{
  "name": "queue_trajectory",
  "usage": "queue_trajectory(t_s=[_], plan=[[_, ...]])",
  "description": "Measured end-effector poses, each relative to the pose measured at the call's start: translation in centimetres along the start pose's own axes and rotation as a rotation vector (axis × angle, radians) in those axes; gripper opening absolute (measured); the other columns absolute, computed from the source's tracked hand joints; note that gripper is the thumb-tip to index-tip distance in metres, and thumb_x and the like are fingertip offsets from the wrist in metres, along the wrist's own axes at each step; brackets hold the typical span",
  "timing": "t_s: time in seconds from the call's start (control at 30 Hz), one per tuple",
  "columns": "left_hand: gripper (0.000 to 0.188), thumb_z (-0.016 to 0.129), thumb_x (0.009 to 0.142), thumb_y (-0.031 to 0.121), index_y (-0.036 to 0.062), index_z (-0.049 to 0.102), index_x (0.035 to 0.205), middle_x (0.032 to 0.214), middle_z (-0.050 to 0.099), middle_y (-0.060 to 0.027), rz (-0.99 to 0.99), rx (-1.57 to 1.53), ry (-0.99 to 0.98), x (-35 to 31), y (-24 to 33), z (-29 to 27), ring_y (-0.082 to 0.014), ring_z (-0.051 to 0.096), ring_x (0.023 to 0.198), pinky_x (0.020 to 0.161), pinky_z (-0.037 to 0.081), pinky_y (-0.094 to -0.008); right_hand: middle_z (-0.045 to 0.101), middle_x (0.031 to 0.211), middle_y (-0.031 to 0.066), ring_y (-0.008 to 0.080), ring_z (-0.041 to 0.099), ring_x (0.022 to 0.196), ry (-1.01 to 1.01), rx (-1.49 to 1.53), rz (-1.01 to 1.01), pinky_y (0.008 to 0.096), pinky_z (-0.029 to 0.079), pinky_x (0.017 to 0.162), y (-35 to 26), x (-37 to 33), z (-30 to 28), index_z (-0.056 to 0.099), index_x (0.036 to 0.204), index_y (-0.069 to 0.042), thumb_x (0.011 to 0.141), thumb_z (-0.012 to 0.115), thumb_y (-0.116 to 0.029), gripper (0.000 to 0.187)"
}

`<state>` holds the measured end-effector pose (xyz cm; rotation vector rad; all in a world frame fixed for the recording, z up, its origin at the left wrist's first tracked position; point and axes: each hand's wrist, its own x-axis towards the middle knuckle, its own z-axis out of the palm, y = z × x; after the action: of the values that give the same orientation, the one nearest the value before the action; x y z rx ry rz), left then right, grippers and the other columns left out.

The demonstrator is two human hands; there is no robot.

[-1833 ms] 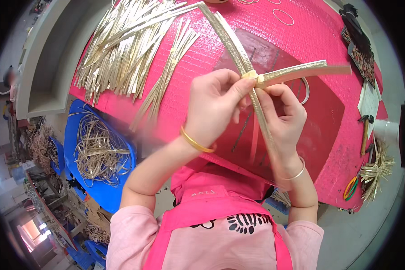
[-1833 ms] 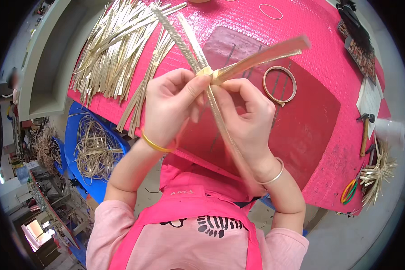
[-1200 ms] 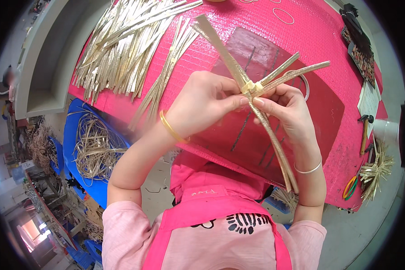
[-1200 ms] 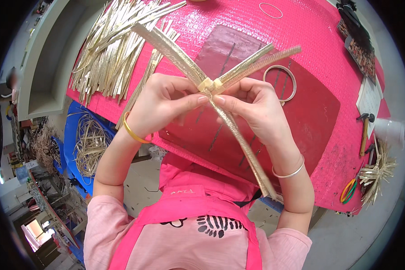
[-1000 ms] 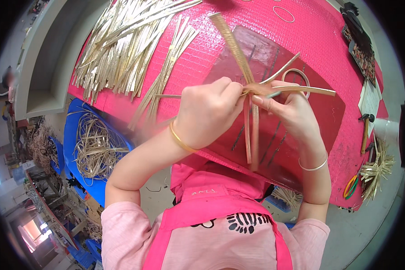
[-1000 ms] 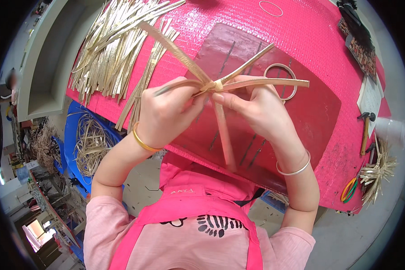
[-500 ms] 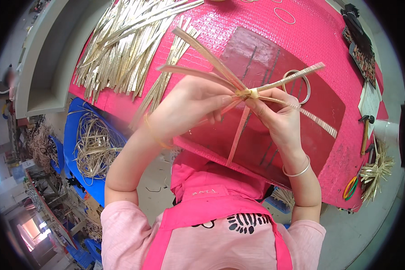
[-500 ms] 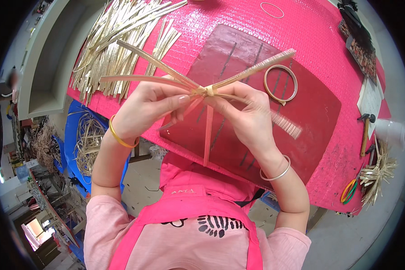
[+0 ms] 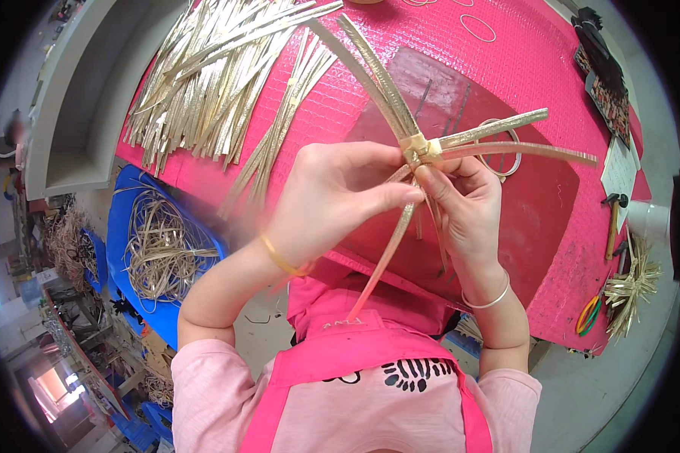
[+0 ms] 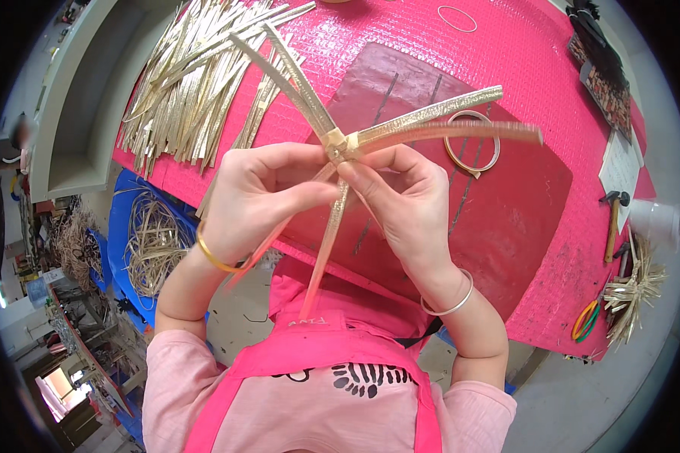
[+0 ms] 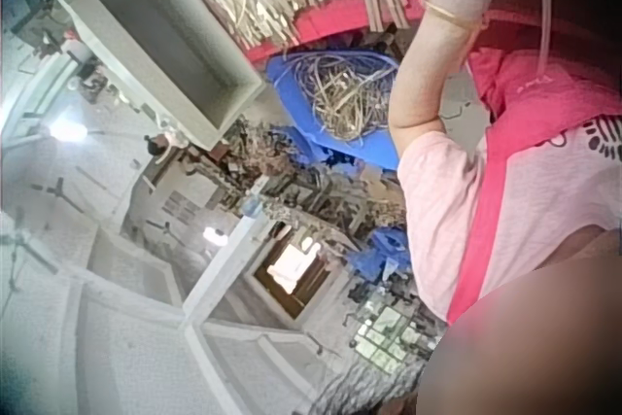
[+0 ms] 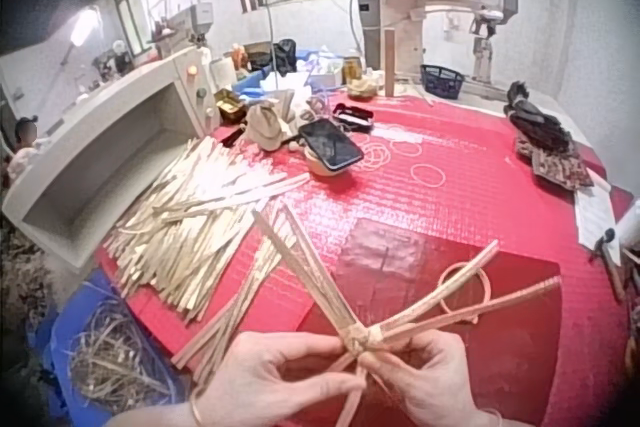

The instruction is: The recorder is weaving gold-colored strips into a complex star-shaped ornament.

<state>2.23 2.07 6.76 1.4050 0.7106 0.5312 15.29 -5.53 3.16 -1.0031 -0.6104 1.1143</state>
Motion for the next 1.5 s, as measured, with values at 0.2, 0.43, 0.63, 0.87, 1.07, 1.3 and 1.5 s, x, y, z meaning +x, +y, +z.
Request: queue_trajectory(t_s=[0.2,0.43,0.63,0.87,1.07,1.3,1.5], plan=[[0.013,0.056,0.076,0.007,-0.0053,0.056,0.081,0.064,0.058,-0.0069,-0.227,0.05,-0.066,1.7,0.7,-0.3,-0.0089,0.054,0.051,0.047,0.043,-0.018,0.052,0.062,0.0048,0.0083,0.05,0.053,0.104,-0.642,-0.495,0.0196,0.039,0.045,0.6,1.2,-0.8,0.055,0.072,0.002,0.067,0.063,0.0,0.01],[0.014,0.056,0.077,0.007,-0.0065,0.053,0.078,0.064,0.056,-0.0104,-0.155,-0.554,0.034,2.2,-1.9,1.4,-0.0119,0.054,0.047,0.041,0.044,-0.0191,0.053,0.073,0.0038,0.0064,0.05,0.064,0.088,-0.302,-0.341,0.0185,0.04,0.055,-0.1,0.8,0.0,0.055,0.077,0.003,0.074,0.057,0.003,0.004],[0.016,0.057,0.076,0.006,-0.0065,0.054,0.084,0.066,0.056,-0.0081,0.041,-0.381,0.208,2.1,-2.0,3.8,-0.0111,0.056,0.055,0.043,0.043,-0.0185,0.058,0.079,0.0068,0.0083,0.055,0.069,0.051,-0.171,-0.038,0.0171,0.044,0.06,-1.5,0.5,-1.6,0.055,0.086,0.005,0.076,0.055,0.0,0.011],[0.019,0.057,0.075,0.01,-0.0081,0.057,0.08,0.061,0.057,-0.0079,-0.202,-0.045,-0.128,2.6,-1.1,0.8,-0.0103,0.055,0.05,0.042,0.041,-0.0187,0.059,0.077,0.0087,0.0094,0.056,0.063,-0.021,-0.222,0.075,0.018,0.046,0.055,-2.0,0.7,-2.1,0.055,0.087,0.006,0.076,0.055,-0.001,0.013],[0.016,0.059,0.073,0.01,-0.0061,0.06,0.074,0.059,0.057,-0.0061,-0.174,0.124,-0.117,3.1,-1.3,0.9,-0.007,0.05,0.05,0.044,0.039,-0.0204,0.059,0.076,0.0073,0.0089,0.055,0.064,-0.017,-0.338,0.023,0.0189,0.045,0.058,-2.3,1.1,-2.2,0.056,0.086,0.006,0.077,0.055,-0.004,0.013],[0.017,0.06,0.071,0.013,-0.0032,0.062,0.077,0.059,0.059,-0.0058,-0.147,0.118,-0.208,3.6,-0.8,2.7,-0.0068,0.051,0.056,0.05,0.04,-0.0208,0.059,0.077,0.0063,0.0089,0.054,0.067,0.01,-0.144,0.045,0.0223,0.044,0.06,-1.8,1.1,-4.5,0.057,0.086,0.004,0.081,0.051,-0.012,0.018],[0.012,0.06,0.072,0.008,-0.0033,0.061,0.075,0.06,0.058,-0.0038,-0.195,0.166,-0.307,4.7,-1.8,4.3,-0.0077,0.051,0.053,0.05,0.04,-0.0199,0.06,0.081,0.0071,0.0112,0.055,0.072,0.029,0.145,0.144,0.0237,0.044,0.067,-0.1,0.1,-6.5,0.057,0.089,0.002,0.081,0.049,-0.015,0.021]])
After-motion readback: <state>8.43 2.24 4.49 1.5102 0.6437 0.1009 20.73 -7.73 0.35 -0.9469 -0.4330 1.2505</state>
